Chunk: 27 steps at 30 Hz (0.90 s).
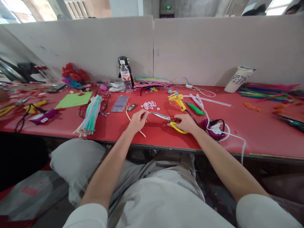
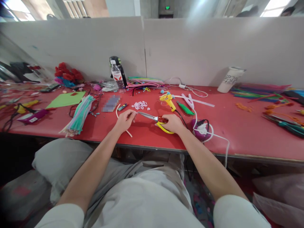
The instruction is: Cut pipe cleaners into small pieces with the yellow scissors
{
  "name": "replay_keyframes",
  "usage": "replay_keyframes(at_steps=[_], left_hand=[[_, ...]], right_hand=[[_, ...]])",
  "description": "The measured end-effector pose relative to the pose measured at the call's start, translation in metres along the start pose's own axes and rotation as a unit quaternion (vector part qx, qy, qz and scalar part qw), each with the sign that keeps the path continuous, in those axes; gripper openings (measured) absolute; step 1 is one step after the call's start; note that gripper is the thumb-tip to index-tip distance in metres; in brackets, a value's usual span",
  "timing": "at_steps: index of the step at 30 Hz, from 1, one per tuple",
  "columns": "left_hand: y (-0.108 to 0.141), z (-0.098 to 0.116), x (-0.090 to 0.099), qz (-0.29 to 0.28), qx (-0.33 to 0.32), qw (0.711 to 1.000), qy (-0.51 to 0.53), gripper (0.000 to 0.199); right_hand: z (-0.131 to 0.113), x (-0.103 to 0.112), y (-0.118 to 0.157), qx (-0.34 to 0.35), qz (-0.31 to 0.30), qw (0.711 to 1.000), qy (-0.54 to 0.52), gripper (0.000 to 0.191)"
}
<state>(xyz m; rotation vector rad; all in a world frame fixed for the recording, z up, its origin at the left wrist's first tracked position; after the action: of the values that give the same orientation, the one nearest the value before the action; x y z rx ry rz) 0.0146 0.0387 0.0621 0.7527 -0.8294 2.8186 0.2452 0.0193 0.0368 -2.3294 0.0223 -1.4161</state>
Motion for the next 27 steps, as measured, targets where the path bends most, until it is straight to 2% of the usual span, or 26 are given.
replay_keyframes(at_steps=[11,18,27], left_hand=[[0.0000,-0.0044,-0.0016,-0.002,0.007,1.000,0.001,0.031],[-0.0005,-0.0027,-0.0007,-0.002,0.002,1.000,-0.001,0.030],[-0.0004,-0.0006,-0.0002,0.001,-0.007,1.000,-0.005,0.030]], right_hand=[[0.0034,-0.0033,-0.0012,-0.016,-0.009,1.000,0.007,0.055],[0.0002,0.0021,0.0012,-0.014,0.001,1.000,-0.016,0.051],[0.0021,-0.0027,-0.0001,-0.006,-0.009,1.000,0.000,0.046]])
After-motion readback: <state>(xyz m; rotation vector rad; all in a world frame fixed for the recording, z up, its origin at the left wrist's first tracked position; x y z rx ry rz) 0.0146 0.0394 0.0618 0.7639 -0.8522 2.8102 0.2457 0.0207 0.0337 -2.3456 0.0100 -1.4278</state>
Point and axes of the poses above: each hand's wrist, its own y-axis away from the middle knuckle, its own x-axis out of the back of the hand, z = x × y, the point moved 10 cm from there along -y, towards the middle knuckle, and after that the axes turned 5 degrees about z, right-handed, at the moved point
